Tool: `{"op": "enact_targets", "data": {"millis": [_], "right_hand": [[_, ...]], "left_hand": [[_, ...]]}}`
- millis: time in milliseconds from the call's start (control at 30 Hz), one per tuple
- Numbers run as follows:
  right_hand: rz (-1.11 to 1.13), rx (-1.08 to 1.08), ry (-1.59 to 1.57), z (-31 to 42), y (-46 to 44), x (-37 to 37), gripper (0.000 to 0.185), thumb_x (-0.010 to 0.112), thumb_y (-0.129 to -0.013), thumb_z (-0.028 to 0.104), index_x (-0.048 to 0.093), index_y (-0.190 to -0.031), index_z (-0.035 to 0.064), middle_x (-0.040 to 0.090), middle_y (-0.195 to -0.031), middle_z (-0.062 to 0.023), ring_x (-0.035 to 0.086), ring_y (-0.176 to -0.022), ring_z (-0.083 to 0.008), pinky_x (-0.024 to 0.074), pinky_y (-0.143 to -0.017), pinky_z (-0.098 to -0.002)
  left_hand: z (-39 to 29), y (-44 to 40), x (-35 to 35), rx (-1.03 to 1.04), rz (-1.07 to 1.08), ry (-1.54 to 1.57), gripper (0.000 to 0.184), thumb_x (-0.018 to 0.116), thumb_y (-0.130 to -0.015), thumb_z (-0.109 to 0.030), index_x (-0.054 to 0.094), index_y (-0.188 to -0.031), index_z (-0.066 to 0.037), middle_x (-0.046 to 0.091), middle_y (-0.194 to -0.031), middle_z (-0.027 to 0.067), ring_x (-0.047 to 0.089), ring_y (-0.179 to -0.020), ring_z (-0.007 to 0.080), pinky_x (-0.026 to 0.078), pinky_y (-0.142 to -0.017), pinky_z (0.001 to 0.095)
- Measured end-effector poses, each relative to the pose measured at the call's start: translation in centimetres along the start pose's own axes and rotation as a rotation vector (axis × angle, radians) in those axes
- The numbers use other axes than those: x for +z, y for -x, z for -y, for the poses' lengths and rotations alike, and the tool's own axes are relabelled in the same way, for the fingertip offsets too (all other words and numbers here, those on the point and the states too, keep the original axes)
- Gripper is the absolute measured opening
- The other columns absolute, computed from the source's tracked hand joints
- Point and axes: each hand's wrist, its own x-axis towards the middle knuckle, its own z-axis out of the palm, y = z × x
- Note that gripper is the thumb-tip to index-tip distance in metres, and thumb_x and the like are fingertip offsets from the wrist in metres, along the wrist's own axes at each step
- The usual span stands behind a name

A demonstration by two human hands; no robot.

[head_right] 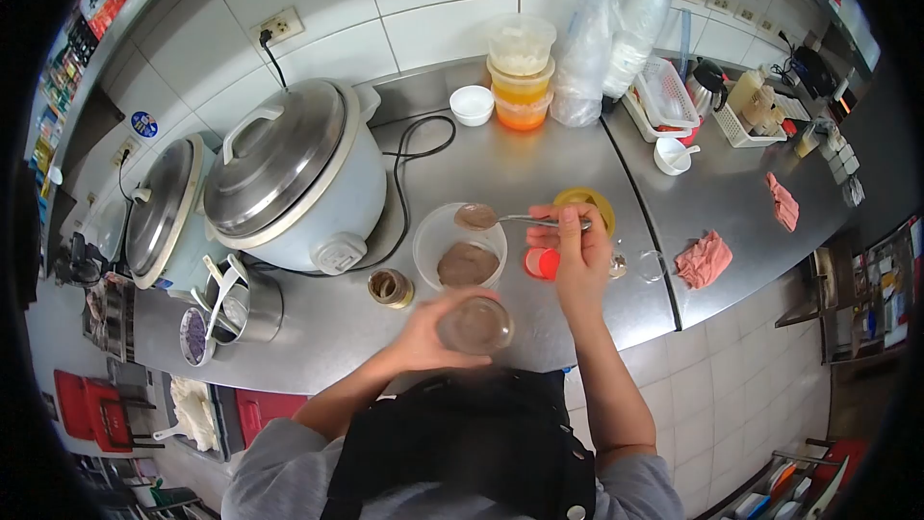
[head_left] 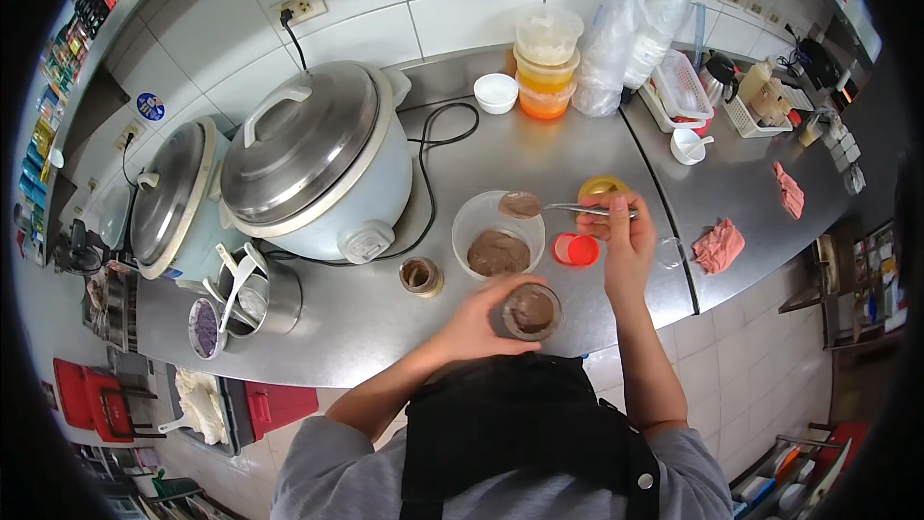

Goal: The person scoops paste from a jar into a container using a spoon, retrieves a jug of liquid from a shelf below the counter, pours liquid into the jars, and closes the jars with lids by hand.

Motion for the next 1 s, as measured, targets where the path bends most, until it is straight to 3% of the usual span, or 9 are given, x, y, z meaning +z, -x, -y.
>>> {"op": "enact_targets", "data": {"millis": [100, 167, 267, 300, 400, 533, 733, 800, 1000], "right_hand": [[0.134, -0.011, 0.120, -1.2, 1.3, 0.3, 0.027, 0.047, -0.108, 0.024, 0.057, -0.106, -0.0008, 0.072, -0.106, -0.0129, 0.071, -0.083, -0.0176, 0.0575, -0.077, -0.0297], [0.389, -0.082, 0.440, -2.0, 2.0, 0.9, 0.027, 0.046, -0.109, 0.024, 0.056, -0.107, -0.0003, 0.072, -0.106, -0.0133, 0.072, -0.086, -0.0190, 0.0573, -0.078, -0.0296], [0.223, -0.011, 0.233, -1.9, 1.8, 1.5, 0.025, 0.045, -0.109, 0.023, 0.055, -0.108, 0.0006, 0.071, -0.107, -0.0143, 0.072, -0.087, -0.0200, 0.0580, -0.078, -0.0305], [0.096, 0.079, 0.128, -1.3, 1.5, 1.4, 0.024, 0.045, -0.109, 0.023, 0.054, -0.107, 0.0010, 0.071, -0.107, -0.0154, 0.072, -0.086, -0.0204, 0.0585, -0.078, -0.0311], [-0.045, 0.044, -0.069, 1.0, 0.4, 1.2, 0.024, 0.045, -0.109, 0.024, 0.052, -0.107, 0.0014, 0.069, -0.107, -0.0181, 0.072, -0.085, -0.0213, 0.0598, -0.078, -0.0323], [-0.046, -0.015, -0.153, 3.3, 0.9, 1.3, 0.027, 0.045, -0.109, 0.028, 0.051, -0.105, 0.0021, 0.069, -0.108, -0.0196, 0.070, -0.083, -0.0182, 0.0605, -0.073, -0.0307], [0.182, -0.142, -0.020, 4.0, 3.8, 3.6, 0.014, 0.047, -0.107, 0.012, 0.051, -0.108, -0.0011, 0.067, -0.112, -0.0198, 0.071, -0.086, -0.0210, 0.0608, -0.080, -0.0329], [0.264, -0.290, 0.140, 3.9, 4.1, 4.0, 0.008, 0.048, -0.104, 0.002, 0.054, -0.106, -0.0020, 0.068, -0.113, -0.0189, 0.071, -0.087, -0.0200, 0.0595, -0.081, -0.0313], [0.436, -0.393, 0.230, 4.0, 3.9, 4.2, 0.013, 0.049, -0.099, -0.007, 0.059, -0.105, -0.0012, 0.069, -0.115, -0.0159, 0.069, -0.095, -0.0204, 0.0559, -0.083, -0.0308]], "left_hand": [[-1.1, 0.4, -3.0, 0.074, -0.220, -0.133, 0.077, 0.091, -0.064, -0.017, 0.057, -0.132, -0.003, 0.061, -0.129, 0.0116, 0.059, -0.121, 0.0250, 0.045, -0.105, 0.0401], [-1.2, 0.3, -4.1, 0.099, -0.365, -0.245, 0.077, 0.091, -0.063, -0.017, 0.057, -0.131, -0.002, 0.061, -0.128, 0.0117, 0.060, -0.120, 0.0249, 0.046, -0.103, 0.0403], [0.0, -0.3, -5.9, 0.042, -0.627, -0.397, 0.074, 0.090, -0.063, -0.015, 0.058, -0.128, -0.003, 0.062, -0.125, 0.0145, 0.063, -0.114, 0.0320, 0.052, -0.096, 0.0401], [0.3, -0.3, -6.3, 0.048, -0.633, -0.407, 0.074, 0.090, -0.063, -0.015, 0.058, -0.128, -0.003, 0.062, -0.125, 0.0145, 0.063, -0.114, 0.0320, 0.052, -0.096, 0.0401], [0.9, -0.5, -7.0, 0.041, -0.681, -0.507, 0.074, 0.090, -0.063, -0.014, 0.057, -0.129, -0.005, 0.062, -0.125, 0.0147, 0.063, -0.113, 0.0335, 0.052, -0.095, 0.0408], [1.0, -1.1, -6.9, 0.032, -0.676, -0.569, 0.073, 0.090, -0.062, -0.013, 0.059, -0.127, -0.004, 0.062, -0.121, 0.0154, 0.064, -0.108, 0.0332, 0.052, -0.092, 0.0403], [1.2, -1.5, -6.2, 0.008, -0.639, -0.566, 0.076, 0.090, -0.063, -0.014, 0.056, -0.131, -0.006, 0.060, -0.126, 0.0143, 0.062, -0.113, 0.0349, 0.054, -0.094, 0.0418], [1.2, -1.5, -6.0, 0.012, -0.638, -0.570, 0.076, 0.090, -0.063, -0.014, 0.056, -0.131, -0.006, 0.060, -0.127, 0.0143, 0.062, -0.113, 0.0348, 0.054, -0.094, 0.0417], [1.0, -1.7, -6.4, 0.068, -0.639, -0.567, 0.076, 0.090, -0.062, -0.010, 0.057, -0.131, -0.006, 0.060, -0.127, 0.0147, 0.062, -0.114, 0.0347, 0.054, -0.094, 0.0411]]}}
